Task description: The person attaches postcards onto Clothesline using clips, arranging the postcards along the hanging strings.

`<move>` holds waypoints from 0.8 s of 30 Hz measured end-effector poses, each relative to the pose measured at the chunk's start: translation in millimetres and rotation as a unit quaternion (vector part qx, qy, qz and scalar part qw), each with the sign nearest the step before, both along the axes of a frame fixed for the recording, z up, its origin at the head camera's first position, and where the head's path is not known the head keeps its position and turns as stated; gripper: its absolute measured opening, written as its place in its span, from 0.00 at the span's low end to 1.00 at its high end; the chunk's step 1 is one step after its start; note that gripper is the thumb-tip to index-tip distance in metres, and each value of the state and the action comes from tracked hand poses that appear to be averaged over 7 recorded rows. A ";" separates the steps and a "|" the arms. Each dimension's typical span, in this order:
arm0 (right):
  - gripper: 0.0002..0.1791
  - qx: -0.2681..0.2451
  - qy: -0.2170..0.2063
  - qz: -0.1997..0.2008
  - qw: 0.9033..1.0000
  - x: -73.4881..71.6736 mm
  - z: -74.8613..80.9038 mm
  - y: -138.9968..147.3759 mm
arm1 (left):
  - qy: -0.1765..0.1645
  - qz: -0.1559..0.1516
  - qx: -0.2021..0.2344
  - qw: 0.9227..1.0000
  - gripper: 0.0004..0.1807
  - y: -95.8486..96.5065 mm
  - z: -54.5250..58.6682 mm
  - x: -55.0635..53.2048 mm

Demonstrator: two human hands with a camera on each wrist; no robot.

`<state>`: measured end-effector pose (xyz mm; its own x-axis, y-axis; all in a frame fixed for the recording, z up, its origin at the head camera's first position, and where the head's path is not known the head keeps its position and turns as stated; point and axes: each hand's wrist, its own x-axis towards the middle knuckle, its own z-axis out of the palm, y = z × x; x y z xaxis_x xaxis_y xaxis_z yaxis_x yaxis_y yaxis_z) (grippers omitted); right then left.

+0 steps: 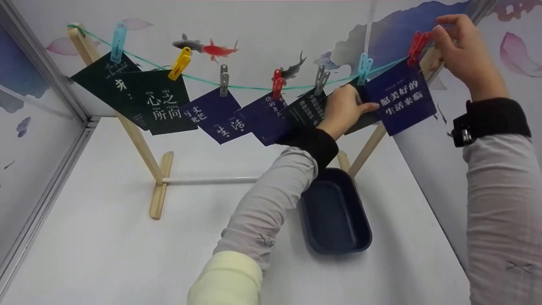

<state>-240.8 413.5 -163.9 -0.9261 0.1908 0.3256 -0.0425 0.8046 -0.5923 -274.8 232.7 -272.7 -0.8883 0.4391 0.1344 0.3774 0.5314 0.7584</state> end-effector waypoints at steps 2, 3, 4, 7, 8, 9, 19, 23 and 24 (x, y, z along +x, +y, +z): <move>0.22 -0.020 0.077 -0.008 0.997 0.7 -4.6 -1.5 | -0.006 -0.016 0.007 1.000 0.20 -6.1 -1.2 0.4; 0.20 -0.034 0.115 -0.010 0.993 1.6 -7.1 -3.0 | -0.009 -0.024 0.016 1.000 0.19 -9.8 -3.0 0.8; 0.17 -0.056 0.151 -0.009 0.987 2.7 -9.6 -4.7 | -0.013 -0.033 0.023 0.999 0.18 -14.5 -4.7 1.6; 0.08 -0.126 0.227 0.016 0.966 8.1 -20.1 -12.4 | -0.027 -0.050 0.054 0.997 0.21 -33.6 -13.2 6.2; 0.06 -0.147 0.238 0.023 0.960 11.1 -24.9 -16.2 | -0.027 -0.056 0.066 0.996 0.21 -41.8 -17.3 8.3; 0.04 -0.168 0.246 0.029 0.954 14.3 -30.9 -20.6 | -0.022 -0.062 0.076 0.995 0.20 -51.0 -21.7 10.9; 0.07 -0.116 0.232 0.045 0.965 61.7 -122.7 -44.1 | 0.169 -0.071 0.132 0.974 0.16 -158.6 -76.5 54.4; 0.10 -0.097 0.218 0.039 0.970 72.7 -152.8 -49.1 | 0.256 -0.029 0.120 0.959 0.14 -192.7 -97.9 71.3; 0.11 -0.092 0.215 0.039 0.971 74.4 -160.0 -50.3 | 0.274 -0.016 0.114 0.955 0.14 -200.7 -103.0 74.6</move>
